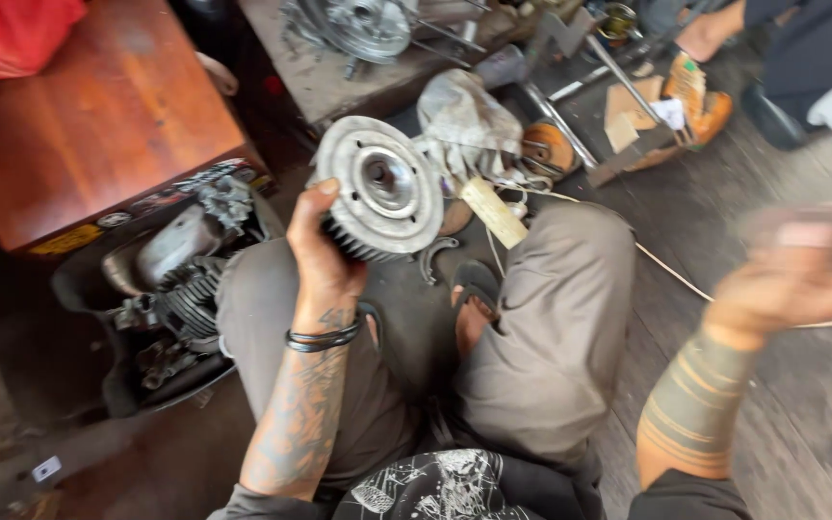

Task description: Cleaning and inspecting a motorcycle cylinder head using a small tool

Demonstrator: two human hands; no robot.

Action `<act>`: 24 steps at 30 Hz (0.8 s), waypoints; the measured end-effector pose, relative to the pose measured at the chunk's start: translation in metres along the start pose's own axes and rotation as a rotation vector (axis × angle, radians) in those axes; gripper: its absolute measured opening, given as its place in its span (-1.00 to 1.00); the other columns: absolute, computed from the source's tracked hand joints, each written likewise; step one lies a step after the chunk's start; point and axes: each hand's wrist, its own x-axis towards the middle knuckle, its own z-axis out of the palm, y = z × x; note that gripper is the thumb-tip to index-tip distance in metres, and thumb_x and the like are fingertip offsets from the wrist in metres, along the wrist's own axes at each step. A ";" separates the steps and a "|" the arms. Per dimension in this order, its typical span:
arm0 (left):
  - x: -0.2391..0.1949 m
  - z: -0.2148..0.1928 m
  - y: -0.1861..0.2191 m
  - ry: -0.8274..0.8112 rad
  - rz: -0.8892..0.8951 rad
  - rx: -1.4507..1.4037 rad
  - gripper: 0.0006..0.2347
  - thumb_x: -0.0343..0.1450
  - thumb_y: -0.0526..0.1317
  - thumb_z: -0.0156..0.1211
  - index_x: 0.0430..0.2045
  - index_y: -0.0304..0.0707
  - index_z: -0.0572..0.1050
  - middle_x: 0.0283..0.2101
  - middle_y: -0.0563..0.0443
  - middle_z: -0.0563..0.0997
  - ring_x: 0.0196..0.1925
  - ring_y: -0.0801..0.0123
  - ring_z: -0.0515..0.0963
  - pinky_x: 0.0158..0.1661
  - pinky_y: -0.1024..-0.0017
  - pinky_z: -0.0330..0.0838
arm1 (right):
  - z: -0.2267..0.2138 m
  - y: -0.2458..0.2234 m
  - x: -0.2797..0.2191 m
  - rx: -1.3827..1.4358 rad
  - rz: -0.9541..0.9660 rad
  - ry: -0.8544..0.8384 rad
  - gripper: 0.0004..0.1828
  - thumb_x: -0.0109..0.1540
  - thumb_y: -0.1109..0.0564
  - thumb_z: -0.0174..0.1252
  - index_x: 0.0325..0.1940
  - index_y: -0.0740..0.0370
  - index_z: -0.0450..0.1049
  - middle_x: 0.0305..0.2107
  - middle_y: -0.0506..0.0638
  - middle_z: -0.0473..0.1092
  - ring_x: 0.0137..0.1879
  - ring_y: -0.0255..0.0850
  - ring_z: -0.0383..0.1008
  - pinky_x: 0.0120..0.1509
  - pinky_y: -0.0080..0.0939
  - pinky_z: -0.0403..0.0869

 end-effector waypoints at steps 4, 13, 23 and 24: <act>-0.002 -0.001 0.001 -0.065 -0.027 0.062 -0.72 0.25 -0.15 0.17 -0.29 -0.37 0.55 -0.30 -0.10 0.63 -0.27 0.24 0.58 -0.14 0.36 0.45 | 0.057 -0.030 -0.057 -0.327 -0.406 -0.764 -0.78 0.37 0.22 0.15 -0.16 0.52 0.37 -0.32 0.30 0.46 -0.23 0.20 0.53 -0.06 0.13 0.48; -0.002 0.001 0.006 -0.072 -0.072 0.082 -0.73 0.26 -0.13 0.16 -0.33 -0.38 0.55 -0.35 -0.10 0.63 -0.31 0.23 0.58 -0.20 0.35 0.46 | 0.048 -0.012 -0.068 -0.327 -0.307 -0.789 -0.79 0.37 0.18 0.16 -0.11 0.46 0.43 -0.31 0.21 0.51 -0.25 0.10 0.53 -0.08 -0.01 0.47; 0.001 -0.001 0.002 -0.005 -0.089 0.076 -0.81 0.23 -0.16 0.22 -0.41 -0.25 0.48 -0.35 -0.04 0.57 -0.27 0.26 0.54 -0.18 0.34 0.42 | 0.083 -0.027 -0.058 -0.259 -0.352 -0.822 -0.78 0.39 0.17 0.14 -0.12 0.47 0.40 -0.40 0.20 0.53 -0.26 0.08 0.55 -0.07 -0.02 0.47; 0.001 0.000 0.003 -0.008 -0.085 0.075 -0.81 0.23 -0.16 0.22 -0.41 -0.25 0.48 -0.35 -0.04 0.57 -0.27 0.26 0.54 -0.18 0.34 0.42 | 0.093 -0.032 -0.055 -0.256 -0.356 -0.819 -0.78 0.39 0.17 0.14 -0.12 0.47 0.40 -0.40 0.20 0.53 -0.26 0.08 0.55 -0.07 -0.02 0.47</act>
